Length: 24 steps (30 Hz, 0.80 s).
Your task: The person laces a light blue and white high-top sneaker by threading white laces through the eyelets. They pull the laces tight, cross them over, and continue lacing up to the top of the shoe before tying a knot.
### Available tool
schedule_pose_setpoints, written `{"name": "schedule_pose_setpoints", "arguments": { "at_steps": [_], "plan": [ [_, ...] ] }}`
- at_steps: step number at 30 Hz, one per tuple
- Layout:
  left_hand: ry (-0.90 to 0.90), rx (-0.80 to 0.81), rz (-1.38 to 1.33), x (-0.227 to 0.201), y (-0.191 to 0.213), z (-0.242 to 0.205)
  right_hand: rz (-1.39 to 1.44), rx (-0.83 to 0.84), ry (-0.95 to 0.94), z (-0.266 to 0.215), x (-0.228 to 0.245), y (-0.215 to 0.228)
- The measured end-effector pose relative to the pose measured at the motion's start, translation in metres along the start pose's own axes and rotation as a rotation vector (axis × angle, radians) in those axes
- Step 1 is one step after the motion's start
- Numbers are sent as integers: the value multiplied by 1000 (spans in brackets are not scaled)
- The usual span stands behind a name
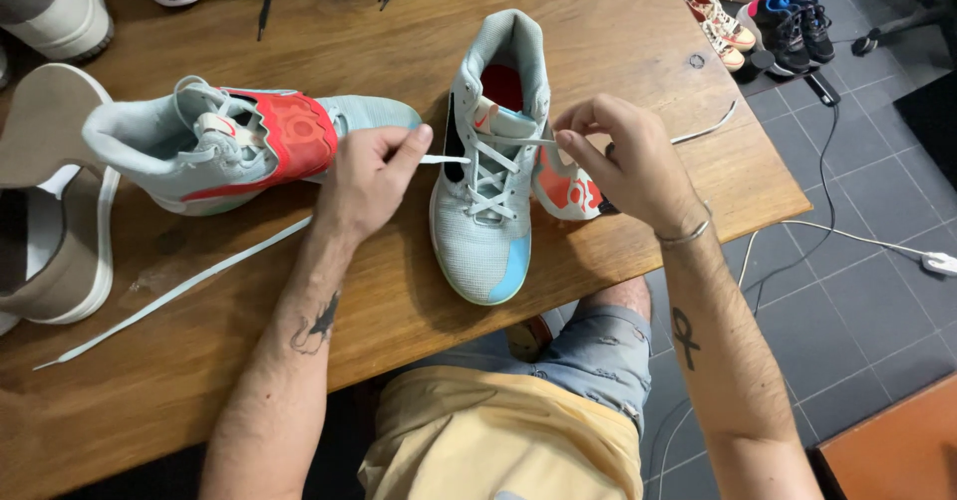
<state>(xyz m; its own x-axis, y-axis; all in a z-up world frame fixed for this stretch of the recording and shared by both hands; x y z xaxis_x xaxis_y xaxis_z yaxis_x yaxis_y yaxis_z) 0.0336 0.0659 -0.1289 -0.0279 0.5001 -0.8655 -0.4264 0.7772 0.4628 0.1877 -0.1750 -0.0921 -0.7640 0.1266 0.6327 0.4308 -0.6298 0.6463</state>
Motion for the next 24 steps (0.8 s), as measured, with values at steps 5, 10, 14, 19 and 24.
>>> {"name": "schedule_pose_setpoints", "arguments": {
  "at_steps": [5,10,14,19,24],
  "plan": [
    [-83,-66,21,-28,23,-21,-123,-217,41,-23,5,-12],
    [-118,-70,114,-74,21,-65,-99,-289,12,-51,58,-51],
    [-356,-42,146,-89,-8,-110,13,-207,-65,-71,84,-79],
    [-510,117,146,-94,-35,-140,-17,-265,64,-92,94,-100],
    [-571,107,177,-93,-7,-119,-48,-409,168,-103,94,-91]
  ]
}}
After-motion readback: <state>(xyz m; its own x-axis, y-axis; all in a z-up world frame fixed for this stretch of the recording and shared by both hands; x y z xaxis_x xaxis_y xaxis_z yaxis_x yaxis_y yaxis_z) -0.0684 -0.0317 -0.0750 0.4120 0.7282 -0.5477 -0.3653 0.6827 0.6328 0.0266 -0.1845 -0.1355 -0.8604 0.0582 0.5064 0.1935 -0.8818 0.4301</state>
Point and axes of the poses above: each hand's wrist, its own z-axis towards the middle knuckle, its own y-axis out of the back of the hand, x = y × z, the point moved 3 cm from there along z, towards the middle knuckle, and after that the axes turned 3 degrees about -y, right-handed, at the moved point
